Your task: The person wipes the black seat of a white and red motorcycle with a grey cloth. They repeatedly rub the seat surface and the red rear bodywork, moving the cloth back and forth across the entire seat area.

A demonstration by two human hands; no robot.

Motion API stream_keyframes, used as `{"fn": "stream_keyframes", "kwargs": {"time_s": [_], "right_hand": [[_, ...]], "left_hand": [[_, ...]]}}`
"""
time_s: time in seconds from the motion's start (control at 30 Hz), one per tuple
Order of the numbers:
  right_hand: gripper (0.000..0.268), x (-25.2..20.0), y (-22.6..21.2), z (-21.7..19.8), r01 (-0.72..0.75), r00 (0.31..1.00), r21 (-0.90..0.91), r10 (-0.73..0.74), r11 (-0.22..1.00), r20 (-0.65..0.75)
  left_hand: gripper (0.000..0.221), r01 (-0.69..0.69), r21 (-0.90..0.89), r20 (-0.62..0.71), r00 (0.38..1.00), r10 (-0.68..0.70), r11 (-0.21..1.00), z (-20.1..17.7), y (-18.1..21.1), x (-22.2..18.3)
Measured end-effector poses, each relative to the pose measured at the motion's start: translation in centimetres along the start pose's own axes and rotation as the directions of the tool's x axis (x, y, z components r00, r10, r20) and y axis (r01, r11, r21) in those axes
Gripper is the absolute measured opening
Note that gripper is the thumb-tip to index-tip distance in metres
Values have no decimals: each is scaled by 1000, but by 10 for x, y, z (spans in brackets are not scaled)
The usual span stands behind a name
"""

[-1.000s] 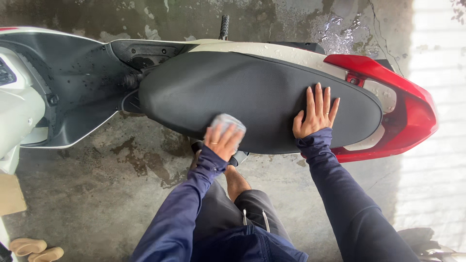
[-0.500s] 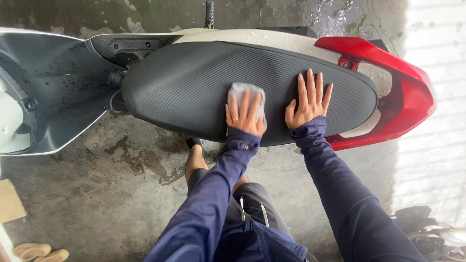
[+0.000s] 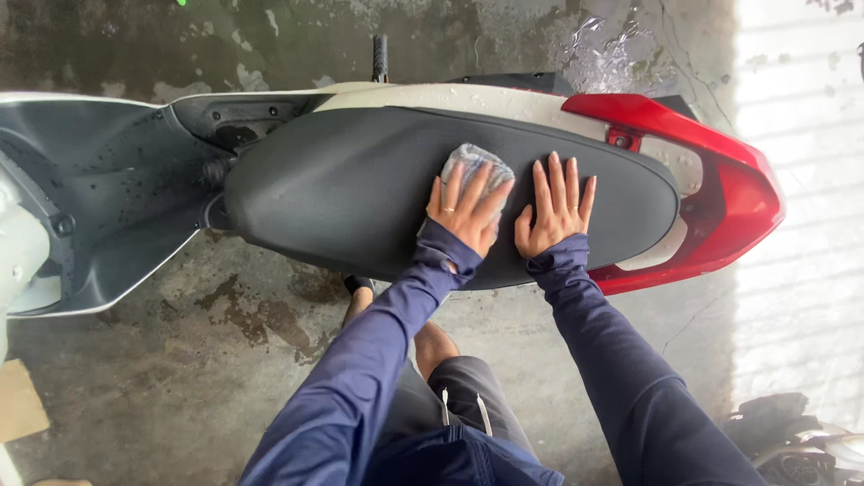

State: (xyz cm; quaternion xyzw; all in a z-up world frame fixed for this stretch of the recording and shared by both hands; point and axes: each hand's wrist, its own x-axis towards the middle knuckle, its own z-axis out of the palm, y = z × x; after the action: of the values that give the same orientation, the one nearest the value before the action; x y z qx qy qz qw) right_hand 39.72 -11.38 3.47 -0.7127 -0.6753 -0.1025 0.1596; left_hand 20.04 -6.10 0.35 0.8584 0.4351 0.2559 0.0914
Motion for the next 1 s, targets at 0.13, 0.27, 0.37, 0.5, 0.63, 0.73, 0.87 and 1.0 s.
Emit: {"fn": "stream_keyframes", "kwargs": {"time_s": [0.13, 0.27, 0.37, 0.5, 0.63, 0.73, 0.87, 1.0], "right_hand": [[84, 0, -1, -2, -6, 1000, 7, 6, 1000, 5], [83, 4, -1, -3, 5, 1000, -8, -5, 1000, 3], [83, 6, 3, -2, 6, 1000, -2, -6, 1000, -4], [84, 4, -1, -3, 7, 1000, 17, -7, 1000, 0], [84, 6, 1, 1, 4, 1000, 4, -4, 1000, -13], [84, -2, 0, -2, 3, 1000, 13, -3, 1000, -5], [84, 4, 1, -2, 7, 1000, 11, -7, 1000, 1], [84, 1, 3, -2, 9, 1000, 25, -9, 1000, 16]], "left_hand": [[80, 10, 54, -60, 998, -6, 999, -25, -40, 77], [87, 109, 98, -54, 993, -105, 989, 1, -29, 51], [84, -49, 70, -23, 998, 51, 996, -12, -51, 72], [80, 254, 207, -134, 964, -230, 945, -7, -89, 89], [82, -27, 13, 17, 999, 27, 1000, -25, -72, 45], [74, -94, 141, -1, 996, 95, 986, -38, -100, 54], [84, 73, 145, 12, 997, -76, 987, -30, -91, 18], [81, -69, 243, 84, 995, 50, 968, -62, -133, 39]]}}
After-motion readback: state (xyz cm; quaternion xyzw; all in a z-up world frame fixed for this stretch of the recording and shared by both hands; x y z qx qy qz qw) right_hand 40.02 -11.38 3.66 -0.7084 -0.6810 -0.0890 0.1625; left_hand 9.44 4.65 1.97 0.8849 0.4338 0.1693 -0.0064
